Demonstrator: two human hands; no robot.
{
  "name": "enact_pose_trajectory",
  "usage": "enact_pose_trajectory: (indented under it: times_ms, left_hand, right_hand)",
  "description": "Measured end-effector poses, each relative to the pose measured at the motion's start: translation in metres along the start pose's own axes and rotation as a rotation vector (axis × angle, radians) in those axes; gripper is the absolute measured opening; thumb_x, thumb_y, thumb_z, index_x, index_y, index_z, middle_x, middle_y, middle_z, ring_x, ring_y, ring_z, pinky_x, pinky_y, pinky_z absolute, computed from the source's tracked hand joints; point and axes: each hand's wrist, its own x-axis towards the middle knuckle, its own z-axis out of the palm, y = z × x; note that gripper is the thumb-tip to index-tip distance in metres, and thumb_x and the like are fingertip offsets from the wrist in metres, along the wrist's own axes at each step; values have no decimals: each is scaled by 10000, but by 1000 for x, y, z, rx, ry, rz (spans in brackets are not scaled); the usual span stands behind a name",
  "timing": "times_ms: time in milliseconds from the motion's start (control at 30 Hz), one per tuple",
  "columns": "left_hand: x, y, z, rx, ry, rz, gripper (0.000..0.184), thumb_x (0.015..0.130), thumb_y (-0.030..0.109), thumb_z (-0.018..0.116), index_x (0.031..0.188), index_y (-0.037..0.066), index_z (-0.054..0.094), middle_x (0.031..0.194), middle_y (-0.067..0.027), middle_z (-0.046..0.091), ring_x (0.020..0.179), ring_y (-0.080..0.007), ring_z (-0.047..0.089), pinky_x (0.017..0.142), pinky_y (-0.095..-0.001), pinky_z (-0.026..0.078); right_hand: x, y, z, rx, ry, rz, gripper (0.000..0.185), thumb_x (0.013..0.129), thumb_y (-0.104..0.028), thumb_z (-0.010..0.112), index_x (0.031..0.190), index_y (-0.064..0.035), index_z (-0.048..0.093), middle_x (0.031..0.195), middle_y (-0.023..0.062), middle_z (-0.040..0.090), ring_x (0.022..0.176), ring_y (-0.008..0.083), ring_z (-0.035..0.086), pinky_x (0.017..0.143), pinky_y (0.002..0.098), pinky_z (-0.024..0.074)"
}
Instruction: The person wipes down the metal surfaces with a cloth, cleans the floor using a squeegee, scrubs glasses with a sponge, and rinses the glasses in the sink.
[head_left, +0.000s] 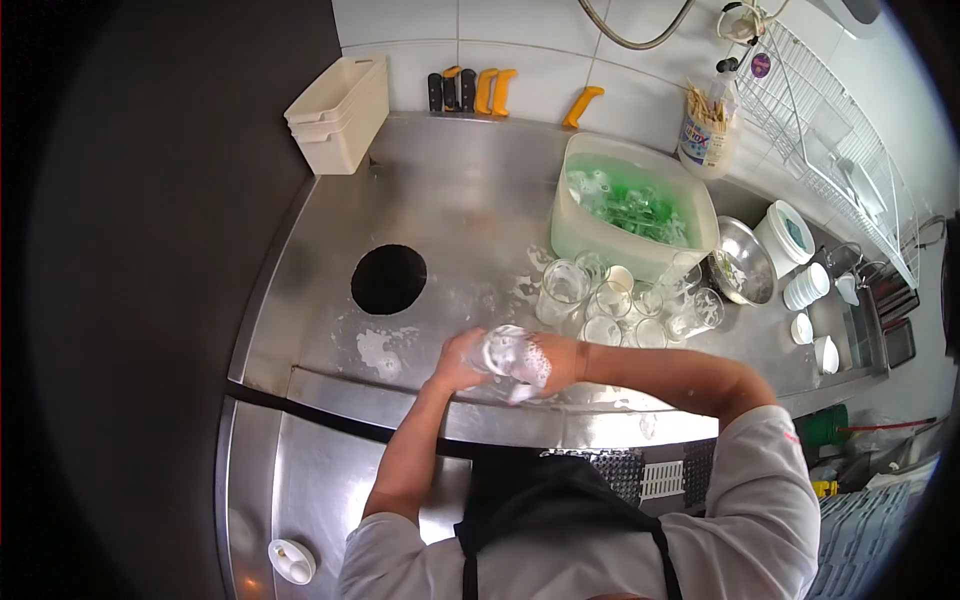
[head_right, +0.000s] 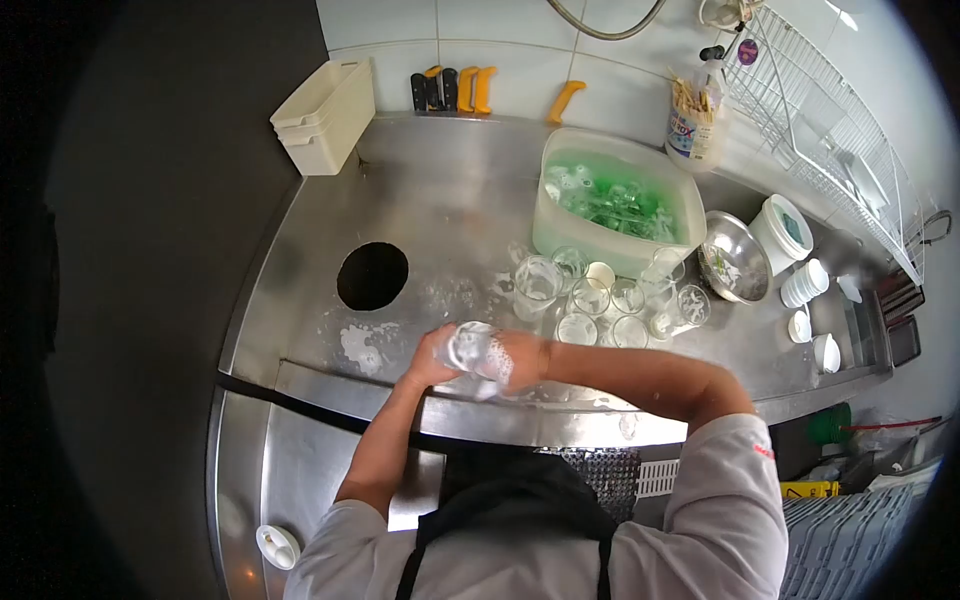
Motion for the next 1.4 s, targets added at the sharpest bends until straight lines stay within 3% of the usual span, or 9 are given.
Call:
enact_pose_trajectory:
  times_ms: [167, 433, 567, 667, 800, 900, 1100, 1300, 1400]
  left_hand:
    - [10, 28, -4, 78, 39, -82, 630, 532, 227, 816, 1110, 73, 616, 1012, -160, 676, 949, -365, 644, 827, -450, 510]
    - [11, 29, 18, 221, 317, -74, 546, 563, 189, 782, 1071, 71, 623, 1002, -169, 674, 948, -359, 643, 832, -468, 497]
    - [14, 37, -19, -111, -294, -20, 587, 544, 220, 813, 1071, 55, 614, 926, -173, 686, 886, -374, 650, 799, -460, 509]
    - [12, 43, 0, -103, -69, -8, 608, 543, 227, 818, 1089, 59, 611, 892, -167, 689, 840, -387, 652, 768, -455, 519]
    - [13, 48, 30, 103, 272, -164, 599, 557, 242, 817, 1096, 70, 618, 879, -172, 682, 829, -393, 650, 751, -454, 520]
    - [20, 42, 49, 83, 485, -145, 578, 569, 234, 822, 1080, 59, 616, 901, -178, 678, 858, -376, 654, 763, -437, 519]
    - [46, 50, 78, -391, 622, -211, 476, 645, 86, 808, 1063, 21, 593, 991, -99, 674, 924, -230, 654, 818, -359, 511]
    - [47, 27, 85, -542, 491, -308, 515, 671, 37, 819, 1124, 18, 574, 1055, -69, 651, 940, -178, 622, 842, -336, 501]
    - [42, 27, 82, -635, 462, -295, 494, 684, 32, 819, 1116, 19, 579, 1035, -55, 646, 922, -169, 614, 825, -333, 499]
  right_hand:
    - [-13, 47, 22, 62, -629, 428, 286, 672, -202, 695, 904, -38, 667, 925, 165, 688, 855, 325, 656, 775, 418, 519]
    - [-11, 15, 7, -27, -91, 664, 211, 731, -172, 648, 897, -43, 648, 902, 166, 654, 874, 349, 630, 781, 419, 520]
    - [-27, 27, -13, 34, -243, 59, 282, 698, -161, 672, 962, -70, 639, 973, 140, 635, 951, 327, 604, 840, 406, 502]
    - [-32, 42, -10, 5, -224, -16, 418, 695, -117, 688, 1102, -51, 616, 1036, 159, 632, 987, 341, 599, 878, 411, 492]
    - [-31, 44, 15, 197, -346, 575, 335, 715, -117, 651, 1036, -27, 618, 952, 192, 644, 925, 384, 616, 836, 428, 507]
    - [7, 4, -5, -19, -150, 865, 240, 730, -139, 646, 944, -36, 621, 892, 191, 640, 851, 384, 626, 788, 438, 513]
    - [3, 7, -34, -25, 332, 623, 279, 791, -289, 669, 878, -33, 597, 814, 185, 638, 761, 380, 631, 668, 446, 509]
    - [-29, 42, -145, -282, 842, 1049, 517, 806, -378, 706, 1103, 12, 544, 937, 251, 655, 885, 397, 654, 786, 425, 529]
    - [-59, 66, -193, 74, 1009, 1125, 656, 816, -362, 704, 1283, 27, 456, 1111, 254, 629, 1015, 384, 628, 870, 408, 497]
